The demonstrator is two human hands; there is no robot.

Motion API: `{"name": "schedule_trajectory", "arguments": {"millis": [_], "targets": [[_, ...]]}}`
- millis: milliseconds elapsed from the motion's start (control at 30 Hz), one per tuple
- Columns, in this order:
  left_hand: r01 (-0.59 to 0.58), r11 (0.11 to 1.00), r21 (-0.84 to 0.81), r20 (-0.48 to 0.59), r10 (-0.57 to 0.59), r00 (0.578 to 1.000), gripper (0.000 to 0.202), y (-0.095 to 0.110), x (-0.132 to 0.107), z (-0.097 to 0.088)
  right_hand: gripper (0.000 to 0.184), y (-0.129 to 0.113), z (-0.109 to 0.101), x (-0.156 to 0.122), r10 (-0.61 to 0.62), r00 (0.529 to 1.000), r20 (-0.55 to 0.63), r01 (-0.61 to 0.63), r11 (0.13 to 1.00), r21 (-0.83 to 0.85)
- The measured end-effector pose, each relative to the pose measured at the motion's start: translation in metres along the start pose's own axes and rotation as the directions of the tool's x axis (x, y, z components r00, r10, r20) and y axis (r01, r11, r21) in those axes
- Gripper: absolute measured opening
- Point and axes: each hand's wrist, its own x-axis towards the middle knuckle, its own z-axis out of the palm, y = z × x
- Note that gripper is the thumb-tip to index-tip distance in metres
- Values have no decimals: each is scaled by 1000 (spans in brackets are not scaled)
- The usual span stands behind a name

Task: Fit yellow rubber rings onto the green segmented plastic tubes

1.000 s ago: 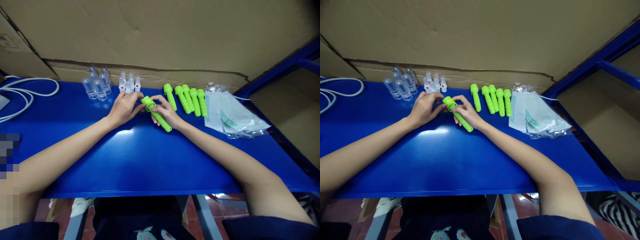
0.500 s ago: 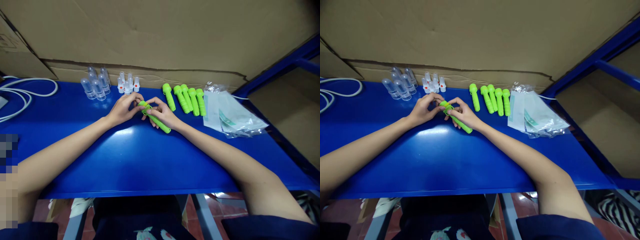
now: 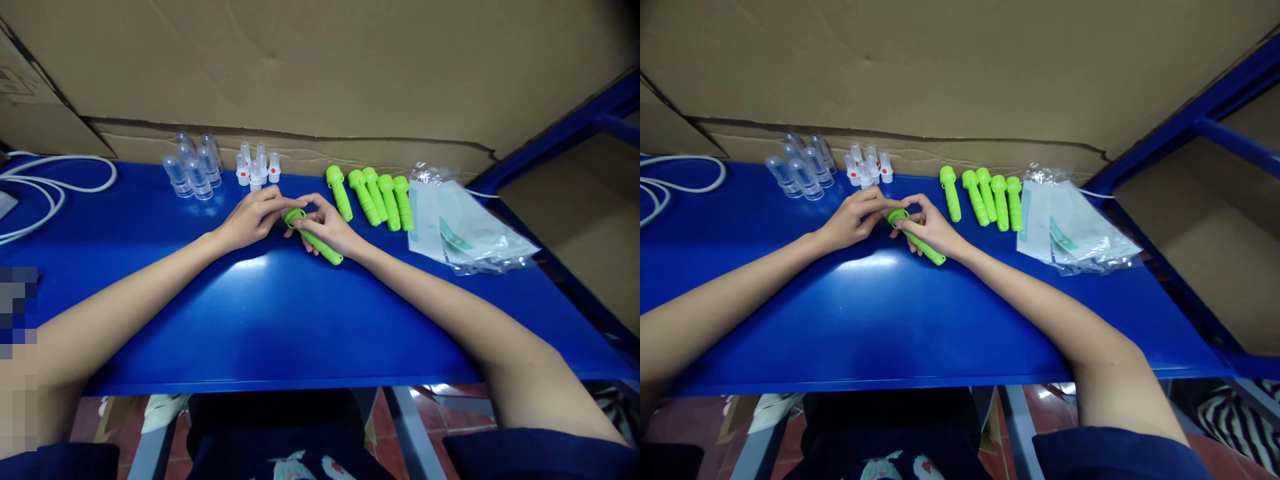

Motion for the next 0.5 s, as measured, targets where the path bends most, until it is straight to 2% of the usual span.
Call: {"name": "schedule_trajectory", "arguments": {"millis": [200,333,400,500], "targets": [[-27,997,68,-74,32,997,30,5,0,0,62,-2,-4,1,31,999,29,-32,999,26],[-109,981,-159,-48,103,994,30,9,0,0,64,-8,-9,1,65,991,113,-69,997,35],[-61,957,-282,-54,48,997,35,10,0,0,63,-11,-14,2,97,980,174,-106,993,43],[72,896,-438,-47,-103,994,45,10,1,0,59,-15,-20,4,129,954,272,-151,986,64]]}}
